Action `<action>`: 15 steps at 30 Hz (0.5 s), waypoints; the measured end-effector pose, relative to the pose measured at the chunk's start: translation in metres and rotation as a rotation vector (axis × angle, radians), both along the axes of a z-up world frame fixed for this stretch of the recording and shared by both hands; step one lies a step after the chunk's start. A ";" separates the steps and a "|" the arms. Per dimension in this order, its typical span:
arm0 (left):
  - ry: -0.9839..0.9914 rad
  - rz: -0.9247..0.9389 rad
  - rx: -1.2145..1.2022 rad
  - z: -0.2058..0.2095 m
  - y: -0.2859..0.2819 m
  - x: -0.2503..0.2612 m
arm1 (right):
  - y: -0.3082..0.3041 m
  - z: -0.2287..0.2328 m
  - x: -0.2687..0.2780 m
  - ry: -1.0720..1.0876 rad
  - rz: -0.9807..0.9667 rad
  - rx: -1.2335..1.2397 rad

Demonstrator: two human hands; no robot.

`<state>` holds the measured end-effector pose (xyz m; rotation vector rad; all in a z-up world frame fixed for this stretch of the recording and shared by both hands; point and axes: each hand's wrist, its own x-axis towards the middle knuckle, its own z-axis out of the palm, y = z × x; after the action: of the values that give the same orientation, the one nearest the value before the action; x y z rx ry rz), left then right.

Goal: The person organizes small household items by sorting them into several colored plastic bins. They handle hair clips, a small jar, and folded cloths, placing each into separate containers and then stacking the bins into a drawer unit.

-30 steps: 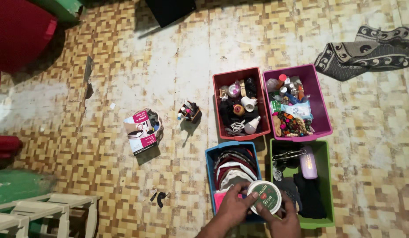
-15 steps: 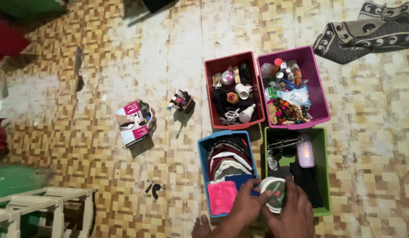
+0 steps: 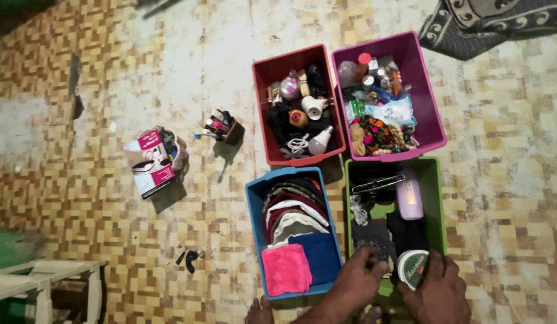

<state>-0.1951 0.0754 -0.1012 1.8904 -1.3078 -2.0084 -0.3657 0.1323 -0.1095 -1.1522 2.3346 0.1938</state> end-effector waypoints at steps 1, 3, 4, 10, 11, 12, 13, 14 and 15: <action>0.011 -0.020 -0.004 -0.002 -0.001 -0.002 | -0.001 -0.003 -0.009 -0.016 0.030 -0.003; 0.021 -0.058 -0.016 -0.007 -0.003 0.000 | 0.000 -0.011 -0.010 -0.035 0.073 -0.069; 0.053 -0.034 -0.021 -0.010 -0.003 0.001 | -0.001 -0.014 -0.009 -0.030 0.088 -0.129; 0.064 -0.032 -0.032 -0.032 -0.004 -0.004 | -0.014 -0.025 -0.015 0.074 0.242 -0.242; 0.081 -0.030 -0.066 -0.034 -0.001 -0.004 | -0.015 -0.025 -0.014 0.079 0.252 -0.229; 0.101 -0.028 -0.108 -0.038 -0.004 -0.006 | -0.021 -0.025 -0.014 0.078 0.243 -0.243; 0.116 -0.014 -0.113 -0.040 -0.005 -0.007 | -0.026 -0.025 -0.012 0.078 0.233 -0.257; 0.134 -0.001 -0.118 -0.041 -0.007 -0.009 | -0.031 -0.024 -0.011 0.081 0.222 -0.271; 0.151 0.011 -0.123 -0.042 -0.009 -0.011 | -0.038 -0.024 -0.011 0.076 0.230 -0.262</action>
<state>-0.2060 0.0667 -0.1428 1.6544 -1.3441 -1.9722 -0.3763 0.0941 -0.1332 -1.5675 2.3393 0.0122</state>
